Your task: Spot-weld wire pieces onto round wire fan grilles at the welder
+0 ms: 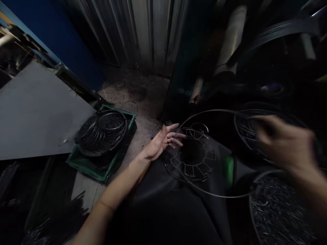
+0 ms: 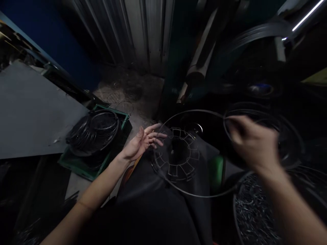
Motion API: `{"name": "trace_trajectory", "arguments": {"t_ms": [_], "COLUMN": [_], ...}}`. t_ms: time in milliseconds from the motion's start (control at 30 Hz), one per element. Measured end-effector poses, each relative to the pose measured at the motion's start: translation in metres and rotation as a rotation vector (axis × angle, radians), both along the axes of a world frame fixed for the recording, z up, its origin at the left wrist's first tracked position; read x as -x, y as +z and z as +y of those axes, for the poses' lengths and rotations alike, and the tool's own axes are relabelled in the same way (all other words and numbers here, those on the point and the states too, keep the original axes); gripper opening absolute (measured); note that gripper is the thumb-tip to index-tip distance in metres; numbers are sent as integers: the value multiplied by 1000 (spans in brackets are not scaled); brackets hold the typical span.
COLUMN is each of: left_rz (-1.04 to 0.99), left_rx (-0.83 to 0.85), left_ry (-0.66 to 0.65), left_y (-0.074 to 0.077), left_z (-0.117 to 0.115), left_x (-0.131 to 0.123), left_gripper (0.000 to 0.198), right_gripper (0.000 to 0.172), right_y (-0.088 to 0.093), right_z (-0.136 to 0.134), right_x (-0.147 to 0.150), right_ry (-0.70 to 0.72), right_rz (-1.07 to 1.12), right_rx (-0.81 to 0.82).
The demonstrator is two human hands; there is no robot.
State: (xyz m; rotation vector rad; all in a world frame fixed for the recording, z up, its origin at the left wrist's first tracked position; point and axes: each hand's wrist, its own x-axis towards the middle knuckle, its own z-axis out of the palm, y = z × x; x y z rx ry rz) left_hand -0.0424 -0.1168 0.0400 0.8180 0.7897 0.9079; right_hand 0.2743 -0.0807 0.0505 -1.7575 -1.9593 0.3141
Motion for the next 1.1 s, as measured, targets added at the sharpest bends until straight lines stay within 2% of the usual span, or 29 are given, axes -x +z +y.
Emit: {"name": "trace_trajectory", "arguments": {"t_ms": [33, 100, 200, 267, 333, 467, 700, 833, 967, 1033, 1100], "left_rz": [56, 293, 764, 971, 1054, 1117, 1146, 1094, 985, 969, 993], "left_rx": [28, 29, -133, -294, -409, -469, -529, -536, -550, -545, -531], "left_ry": [25, 93, 171, 177, 127, 36, 92, 118, 214, 258, 254], "left_y": [-9, -34, -73, -90, -98, -104, -122, -133, -147, -151, -150], "left_z": [1, 5, 12, 15, 15, 12, 4, 2, 2, 2, 2], "left_x": [3, 9, 14, 14, 13, 10, 7, 9, 8, 6, 5], "left_gripper": [65, 52, 33, 31, 34, 38, 39, 37, 38, 41, 44], "right_gripper": [38, 40, 43, 41, 41, 43, 50, 55, 52, 47, 39], "right_y": [-6, -28, -66, -81, -86, -84, -89, -96, -105, -110, -113], "right_z": [-3, -4, -1, 0, 0, 0, 3, 1, -11, -20, -30], "right_x": [3, 12, 24, 26, 24, 21, 3, -12, -8, -1, 6], "right_ry": [-7, 17, 101, 125, 142, 148, 183, 178, 22, -90, -178], "right_rz": [-19, -58, -80, -79, -75, -70, -70, 106, 449, 547, 539], "right_rx": [-3, 33, 137, 185, 232, 293, 468, 584, 618, 540, 397]}}
